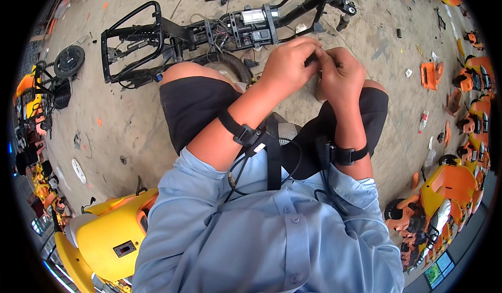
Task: The person attaches a handle and a light fixture to a scooter frame using a power drill and hand-tightens components.
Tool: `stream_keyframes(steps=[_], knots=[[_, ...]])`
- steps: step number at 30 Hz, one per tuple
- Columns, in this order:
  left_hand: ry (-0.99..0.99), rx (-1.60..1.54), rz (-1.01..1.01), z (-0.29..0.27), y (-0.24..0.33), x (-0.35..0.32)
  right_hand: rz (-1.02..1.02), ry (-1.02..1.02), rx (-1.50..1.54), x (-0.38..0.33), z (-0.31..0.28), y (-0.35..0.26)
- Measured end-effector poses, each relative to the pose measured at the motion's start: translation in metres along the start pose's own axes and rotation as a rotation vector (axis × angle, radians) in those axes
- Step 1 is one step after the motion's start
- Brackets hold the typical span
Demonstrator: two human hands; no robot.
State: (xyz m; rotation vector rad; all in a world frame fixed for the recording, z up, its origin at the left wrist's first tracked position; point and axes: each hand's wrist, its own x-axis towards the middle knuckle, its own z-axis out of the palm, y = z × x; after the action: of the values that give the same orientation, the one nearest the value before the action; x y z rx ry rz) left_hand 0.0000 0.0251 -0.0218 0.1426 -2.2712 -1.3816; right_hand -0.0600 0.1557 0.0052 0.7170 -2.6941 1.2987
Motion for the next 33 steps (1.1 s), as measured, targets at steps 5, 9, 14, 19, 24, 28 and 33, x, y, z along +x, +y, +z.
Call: stream_keyframes(steps=[5, 9, 14, 19, 24, 28, 33], knots=[[0.0, 0.026, 0.022, 0.004, -0.007, 0.001, 0.081, -0.009, 0.049, 0.001, 0.004, 0.005], [-0.028, 0.055, -0.119, 0.003, -0.005, 0.003, 0.065, -0.163, 0.201, 0.01, 0.0, 0.016], [0.08, 0.134, 0.151, 0.004, -0.007, 0.004, 0.608, -0.566, 0.88, 0.027, -0.034, 0.048], [0.129, 0.252, 0.237, -0.002, -0.002, 0.015, 0.221, -0.331, 0.519, 0.013, -0.027, 0.025], [0.165, 0.273, 0.301, 0.002, 0.0, 0.019, -0.18, -0.048, 0.262, 0.012, -0.009, 0.011], [0.179, 0.303, 0.292, 0.009, 0.0, 0.018, -0.202, 0.029, 0.238, 0.014, -0.008, 0.012], [0.06, 0.307, 0.079, 0.009, -0.002, 0.01, -0.242, 0.192, 0.287, 0.022, -0.019, 0.005]])
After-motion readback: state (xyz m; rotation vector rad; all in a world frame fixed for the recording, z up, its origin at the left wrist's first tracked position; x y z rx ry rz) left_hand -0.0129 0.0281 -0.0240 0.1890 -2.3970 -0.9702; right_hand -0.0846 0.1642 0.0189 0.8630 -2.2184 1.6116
